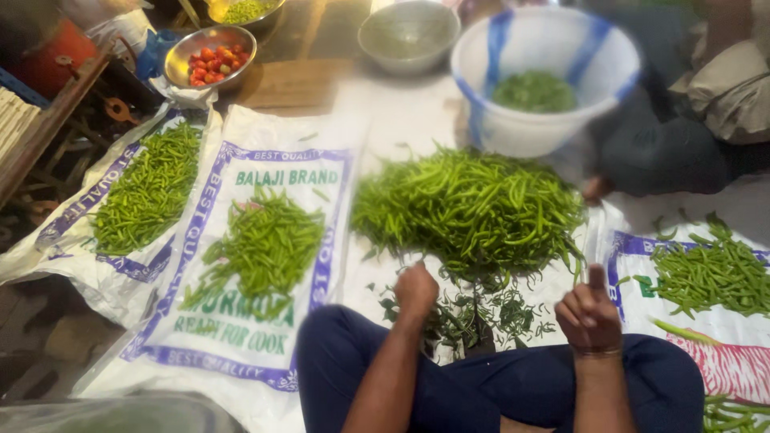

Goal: The person sits cross-legged on the floor and manually trims the stems off a large pile of green chilies. They pick up individual chilies, snap off the stems, and place the trimmed vegetables into a white bucket. A second person is visible in the background performing a similar task.

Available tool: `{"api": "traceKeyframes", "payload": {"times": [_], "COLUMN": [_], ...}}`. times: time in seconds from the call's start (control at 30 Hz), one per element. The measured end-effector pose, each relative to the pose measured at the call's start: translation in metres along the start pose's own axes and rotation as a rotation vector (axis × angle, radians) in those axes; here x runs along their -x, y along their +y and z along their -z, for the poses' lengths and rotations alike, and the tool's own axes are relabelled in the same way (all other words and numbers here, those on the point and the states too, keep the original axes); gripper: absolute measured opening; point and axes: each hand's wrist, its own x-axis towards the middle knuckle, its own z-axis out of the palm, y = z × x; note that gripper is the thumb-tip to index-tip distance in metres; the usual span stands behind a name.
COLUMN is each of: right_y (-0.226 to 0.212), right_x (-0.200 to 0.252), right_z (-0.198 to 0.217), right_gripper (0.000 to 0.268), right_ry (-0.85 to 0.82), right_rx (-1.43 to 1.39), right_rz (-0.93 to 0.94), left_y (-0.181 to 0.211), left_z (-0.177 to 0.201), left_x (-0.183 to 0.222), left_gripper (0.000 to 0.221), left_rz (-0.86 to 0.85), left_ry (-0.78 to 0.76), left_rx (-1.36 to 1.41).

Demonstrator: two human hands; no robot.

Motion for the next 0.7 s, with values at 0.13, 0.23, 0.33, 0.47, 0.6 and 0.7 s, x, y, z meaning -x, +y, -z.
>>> {"api": "traceKeyframes", "payload": {"times": [0.13,0.23,0.33,0.47,0.6,0.7], "right_y": [0.039,0.069,0.074,0.071,0.077,0.085], "right_x": [-0.015,-0.019,-0.025,-0.022,-0.014,-0.012], "right_z": [-0.001,-0.001,0.007,0.030,0.033,0.015], "right_gripper": [0.045,0.045,0.040,0.032,0.030,0.030], "right_ry": [0.324,0.517,0.580,0.615,0.544,0.487], "right_rx": [0.475,0.704,0.725,0.864,0.997,1.097], "right_rz": [-0.172,-0.483,-0.517,-0.462,-0.583,-0.724], "left_y": [0.014,0.010,0.003,-0.004,-0.021,-0.028], "left_z": [0.027,0.035,0.026,0.012,0.042,0.086], "left_x": [-0.041,-0.047,-0.044,-0.051,-0.037,0.001], "left_gripper": [0.024,0.033,0.027,0.025,0.026,0.027], "left_rz": [0.045,0.031,-0.015,0.067,0.069,0.142], "left_ry": [0.042,-0.068,0.056,-0.002,-0.084,-0.245], "left_rx": [0.059,0.030,0.170,0.046,-0.025,0.219]}}
